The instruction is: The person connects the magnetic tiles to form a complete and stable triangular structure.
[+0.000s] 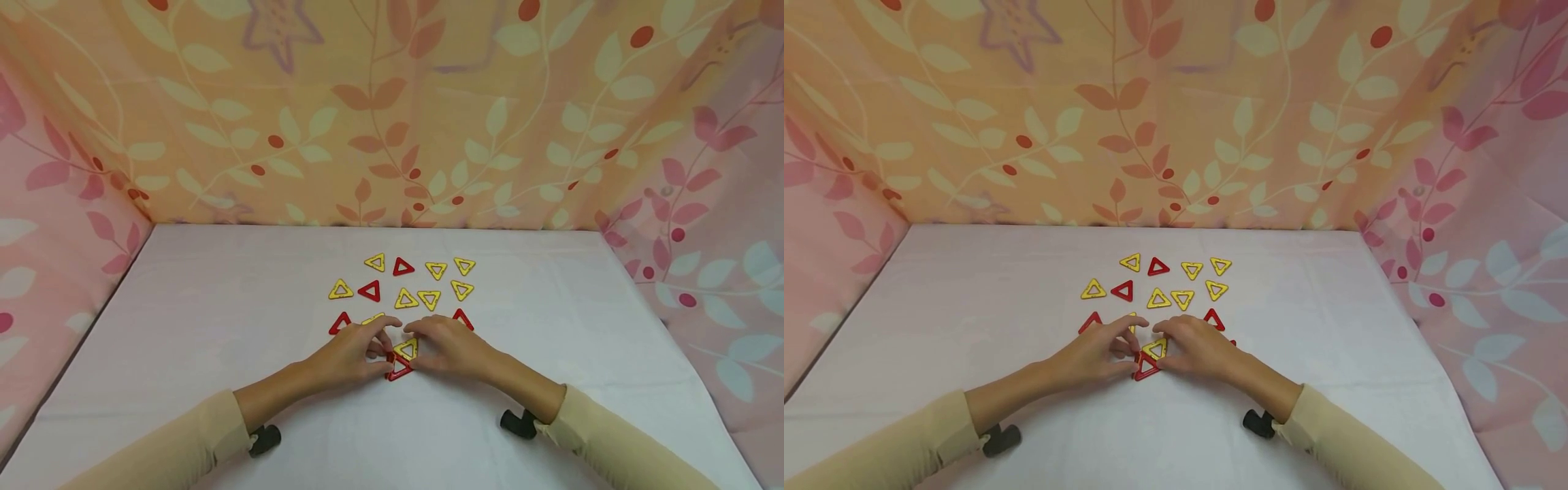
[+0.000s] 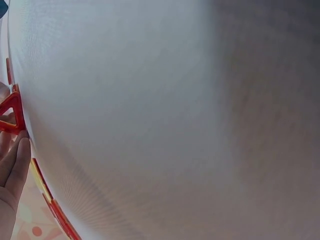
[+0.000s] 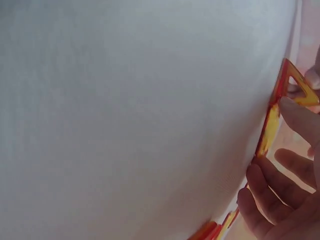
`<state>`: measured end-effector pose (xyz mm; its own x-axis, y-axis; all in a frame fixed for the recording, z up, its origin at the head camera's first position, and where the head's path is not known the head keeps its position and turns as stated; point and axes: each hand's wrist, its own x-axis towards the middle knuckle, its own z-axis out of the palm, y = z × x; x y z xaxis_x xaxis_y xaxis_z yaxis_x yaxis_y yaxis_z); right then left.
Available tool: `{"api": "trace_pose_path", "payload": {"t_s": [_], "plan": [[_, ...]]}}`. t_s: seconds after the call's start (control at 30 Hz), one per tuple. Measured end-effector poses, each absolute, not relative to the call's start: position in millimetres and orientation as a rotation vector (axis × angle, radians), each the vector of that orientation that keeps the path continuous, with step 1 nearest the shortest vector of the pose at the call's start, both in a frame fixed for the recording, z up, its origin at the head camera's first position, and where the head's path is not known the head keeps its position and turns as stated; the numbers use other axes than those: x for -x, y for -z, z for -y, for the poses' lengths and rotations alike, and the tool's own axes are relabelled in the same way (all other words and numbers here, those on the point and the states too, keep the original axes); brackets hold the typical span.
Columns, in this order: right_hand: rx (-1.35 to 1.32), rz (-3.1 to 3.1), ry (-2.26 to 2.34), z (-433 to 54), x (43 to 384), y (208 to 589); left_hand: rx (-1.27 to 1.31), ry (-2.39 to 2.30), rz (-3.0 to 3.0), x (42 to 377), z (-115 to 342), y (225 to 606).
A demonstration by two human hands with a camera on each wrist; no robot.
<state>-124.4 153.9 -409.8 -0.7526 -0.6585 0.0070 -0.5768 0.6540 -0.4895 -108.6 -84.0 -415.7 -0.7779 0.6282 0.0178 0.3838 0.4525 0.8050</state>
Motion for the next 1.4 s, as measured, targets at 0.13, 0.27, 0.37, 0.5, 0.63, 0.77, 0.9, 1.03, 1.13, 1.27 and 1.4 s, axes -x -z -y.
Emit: {"api": "trace_pose_path", "payload": {"t_s": [0.13, 0.27, 0.37, 0.5, 0.63, 0.77, 0.9, 1.03, 1.13, 1.27, 1.4], "plan": [[1.032, -2.715, 0.709, -151, 123, 410, -0.881, -1.231, -2.419, 109, 84, 416], [1.032, -2.71, 0.723, -149, 122, 409, -0.89, -1.228, -2.417, 109, 85, 414], [1.035, -2.716, 0.728, -148, 122, 409, -0.89, -1.233, -2.414, 108, 85, 413], [1.06, -2.73, 0.739, -146, 122, 408, -0.878, -1.229, -2.421, 109, 85, 413], [1.087, -2.73, 0.774, -146, 121, 407, -0.87, -1.219, -2.44, 109, 84, 414], [1.116, -2.72, 0.822, -146, 120, 406, -0.858, -1.223, -2.449, 109, 84, 414], [1.14, -2.696, 0.853, -145, 119, 406, -0.852, -1.222, -2.45, 108, 84, 414], [1.136, -2.681, 0.849, -145, 118, 404, -0.858, -1.221, -2.446, 109, 84, 416], [1.129, -2.662, 0.86, -144, 119, 403, -0.864, -1.219, -2.449, 109, 84, 416], [1.118, -2.61, 0.887, -143, 119, 405, -0.868, -1.217, -2.451, 109, 85, 417], [1.07, -2.585, 0.891, -142, 117, 407, -0.872, -1.227, -2.438, 108, 85, 416]]}}
